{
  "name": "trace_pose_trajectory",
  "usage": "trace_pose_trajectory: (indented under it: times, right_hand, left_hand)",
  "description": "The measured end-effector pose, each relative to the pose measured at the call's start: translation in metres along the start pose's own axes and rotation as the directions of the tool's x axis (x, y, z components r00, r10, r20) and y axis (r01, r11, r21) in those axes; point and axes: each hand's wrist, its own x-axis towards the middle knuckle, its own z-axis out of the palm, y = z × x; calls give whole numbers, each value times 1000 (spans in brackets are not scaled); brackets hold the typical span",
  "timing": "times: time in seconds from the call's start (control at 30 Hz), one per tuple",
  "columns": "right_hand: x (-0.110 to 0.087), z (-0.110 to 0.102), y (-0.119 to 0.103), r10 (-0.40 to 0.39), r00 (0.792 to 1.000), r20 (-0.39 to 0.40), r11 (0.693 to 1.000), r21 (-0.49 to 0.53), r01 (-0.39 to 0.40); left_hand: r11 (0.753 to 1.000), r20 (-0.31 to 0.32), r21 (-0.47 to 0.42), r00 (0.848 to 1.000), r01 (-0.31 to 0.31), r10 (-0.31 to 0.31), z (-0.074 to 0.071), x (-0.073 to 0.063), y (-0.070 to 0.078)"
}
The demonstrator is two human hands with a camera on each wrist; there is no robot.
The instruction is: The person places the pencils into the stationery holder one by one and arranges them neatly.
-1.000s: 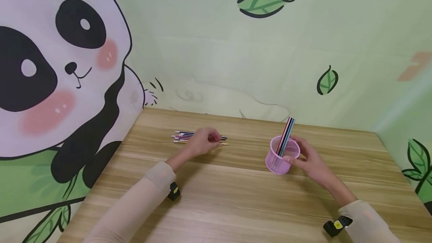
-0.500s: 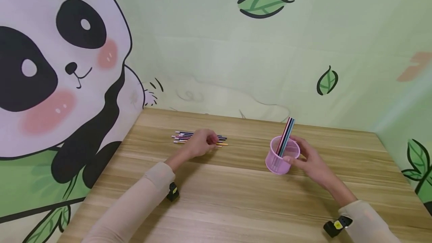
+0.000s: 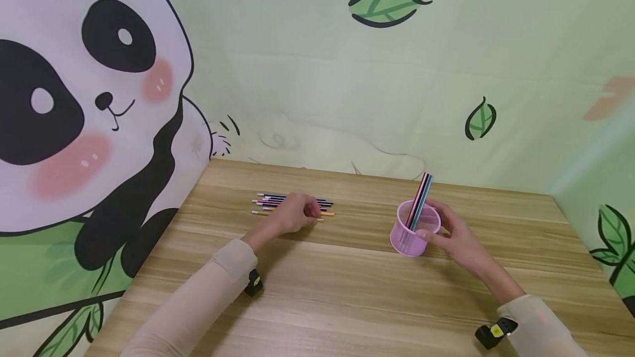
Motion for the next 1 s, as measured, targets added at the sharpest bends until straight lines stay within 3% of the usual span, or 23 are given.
trace_pose_trajectory:
  times: [0.4, 0.63, 0.83, 1.0]
  right_hand:
    - [-3, 0, -3, -5, 1000, -3, 1000, 11, 5]
    - [0, 1, -2, -6, 1000, -3, 1000, 9, 6]
    - [0, 1, -2, -10, 1000, -4, 999, 39, 11]
    - [0, 1, -2, -13, 1000, -4, 1000, 27, 14]
  left_hand:
    - [998, 15, 53, 1000, -27, 26, 4, 1, -3]
    - [998, 0, 55, 1000, -26, 26, -1, 3, 4]
    - [994, -8, 48, 995, -100, 100, -7, 8, 17]
    - [983, 12, 54, 985, -175, 175, -15, 12, 43]
